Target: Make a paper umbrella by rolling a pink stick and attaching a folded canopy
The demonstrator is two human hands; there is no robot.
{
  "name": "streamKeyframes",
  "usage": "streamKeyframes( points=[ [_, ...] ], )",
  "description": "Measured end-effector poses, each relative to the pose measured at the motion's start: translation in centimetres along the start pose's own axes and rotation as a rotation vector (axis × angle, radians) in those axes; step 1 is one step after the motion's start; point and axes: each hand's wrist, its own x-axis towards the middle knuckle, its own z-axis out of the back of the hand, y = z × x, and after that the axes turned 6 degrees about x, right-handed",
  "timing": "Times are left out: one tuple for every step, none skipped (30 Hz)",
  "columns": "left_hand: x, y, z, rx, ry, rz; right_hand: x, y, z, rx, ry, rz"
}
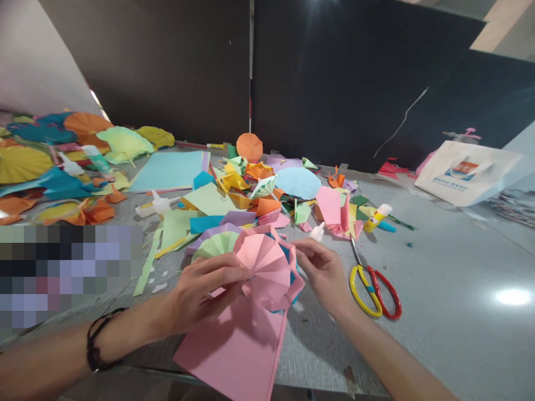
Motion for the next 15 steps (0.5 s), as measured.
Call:
streamKeyframes(
  points=[
    [-0.04,0.04,-0.05,0.003,-0.004,0.003,0.09,0.11,0.17,-0.030,-0.043,0.016],
    [-0.08,0.08,-0.10,0.007,-0.012,0.006,0.18,0.20,0.36,-0.062,-0.086,0.033],
    [-0.12,0.14,-0.16,0.012,-0.021,0.009,0.28,0.27,0.54,-0.093,-0.121,0.047],
    [-0.16,0.19,-0.21,0.016,-0.029,0.014,0.37,0.32,0.72,-0.118,-0.148,0.058],
    [-0.18,0.25,-0.26,0.018,-0.035,0.016,0.43,0.36,0.85,-0.136,-0.163,0.062],
    [-0.20,0.30,-0.29,0.018,-0.037,0.020,0.47,0.41,0.95,-0.148,-0.170,0.065],
    [-0.21,0.34,-0.30,0.016,-0.035,0.024,0.47,0.48,0.99,-0.160,-0.169,0.070],
    [-0.21,0.37,-0.30,0.011,-0.028,0.028,0.43,0.55,0.99,-0.172,-0.165,0.081],
    [-0.20,0.38,-0.29,0.005,-0.020,0.031,0.35,0.63,0.96,-0.188,-0.157,0.094],
    [-0.19,0.38,-0.27,-0.001,-0.013,0.032,0.24,0.70,0.90,-0.207,-0.147,0.111],
    [-0.18,0.37,-0.25,-0.007,-0.010,0.033,0.11,0.76,0.84,-0.228,-0.136,0.129],
    [-0.17,0.35,-0.23,-0.010,-0.009,0.033,-0.03,0.80,0.79,-0.251,-0.127,0.149],
    [-0.16,0.32,-0.21,-0.010,-0.014,0.031,-0.17,0.79,0.75,-0.272,-0.122,0.173],
    [-0.14,0.30,-0.20,-0.006,-0.019,0.032,-0.30,0.75,0.73,-0.295,-0.117,0.205],
    [-0.11,0.27,-0.20,-0.001,-0.022,0.036,-0.41,0.68,0.73,-0.315,-0.118,0.247]
  ],
)
